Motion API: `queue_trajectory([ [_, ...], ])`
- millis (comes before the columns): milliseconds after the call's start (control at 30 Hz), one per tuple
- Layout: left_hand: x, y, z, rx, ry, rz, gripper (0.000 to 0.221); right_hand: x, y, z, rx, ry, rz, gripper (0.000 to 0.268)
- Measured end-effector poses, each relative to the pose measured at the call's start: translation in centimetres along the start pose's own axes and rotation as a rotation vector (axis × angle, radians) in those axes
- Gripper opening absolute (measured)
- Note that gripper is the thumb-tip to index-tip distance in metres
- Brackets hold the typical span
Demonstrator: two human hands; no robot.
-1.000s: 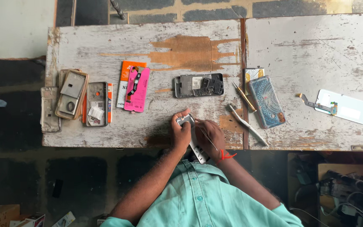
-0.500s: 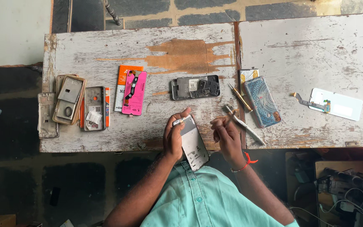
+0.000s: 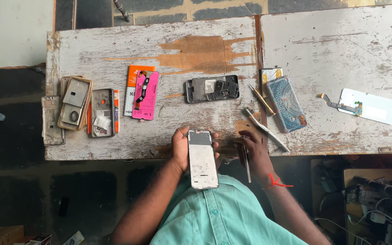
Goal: The person uses a tool to pry open a mobile phone, removes the back cover and internal components, and handles a replacement screen panel.
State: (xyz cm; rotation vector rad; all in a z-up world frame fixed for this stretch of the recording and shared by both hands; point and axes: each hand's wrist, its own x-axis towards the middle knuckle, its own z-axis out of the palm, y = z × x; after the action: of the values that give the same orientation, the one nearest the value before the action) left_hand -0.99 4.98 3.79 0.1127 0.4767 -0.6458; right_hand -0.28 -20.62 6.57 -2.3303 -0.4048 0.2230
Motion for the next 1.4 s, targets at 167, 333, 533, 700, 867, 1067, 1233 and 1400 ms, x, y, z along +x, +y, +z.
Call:
queue_trajectory([
  [167, 0.4, 1.0, -2.0, 0.272, 0.158, -0.107, 0.083, -0.8, 1.2, 0.6, 0.115, 0.041, 0.157, 0.034],
  [333, 1.1, 1.4, -3.5, 0.333, 0.227, -0.215, 0.094, -1.9, 0.7, 0.4, -0.239, 0.108, -0.090, 0.029],
  [533, 1.6, 1.6, -4.0, 0.340, 0.248, -0.286, 0.098, -1.9, -0.2, 0.3, -0.097, 0.107, -0.039, 0.025],
  [700, 2.2, 1.1, -4.6, 0.321, 0.247, -0.327, 0.101, -2.0, 0.4, 3.3, 0.759, 0.169, 0.252, 0.019],
  [867, 2.2, 1.7, -4.7, 0.357, 0.258, -0.326, 0.093, -1.3, 0.4, 4.9, 0.864, 0.155, 0.148, 0.018],
  [1067, 1.9, 1.9, -4.7, 0.327, 0.242, -0.333, 0.091, -0.3, -0.8, 4.2, 0.337, 0.163, 0.083, 0.020],
  [1233, 1.9, 2.0, -4.6, 0.324, 0.260, -0.338, 0.089, 0.1, -0.4, 4.6, 0.289, 0.204, -0.033, 0.018],
  [1400, 1.9, 2.0, -4.6, 0.340, 0.275, -0.329, 0.088, 0.1, 0.3, 5.0, 0.278, 0.200, -0.095, 0.021],
])
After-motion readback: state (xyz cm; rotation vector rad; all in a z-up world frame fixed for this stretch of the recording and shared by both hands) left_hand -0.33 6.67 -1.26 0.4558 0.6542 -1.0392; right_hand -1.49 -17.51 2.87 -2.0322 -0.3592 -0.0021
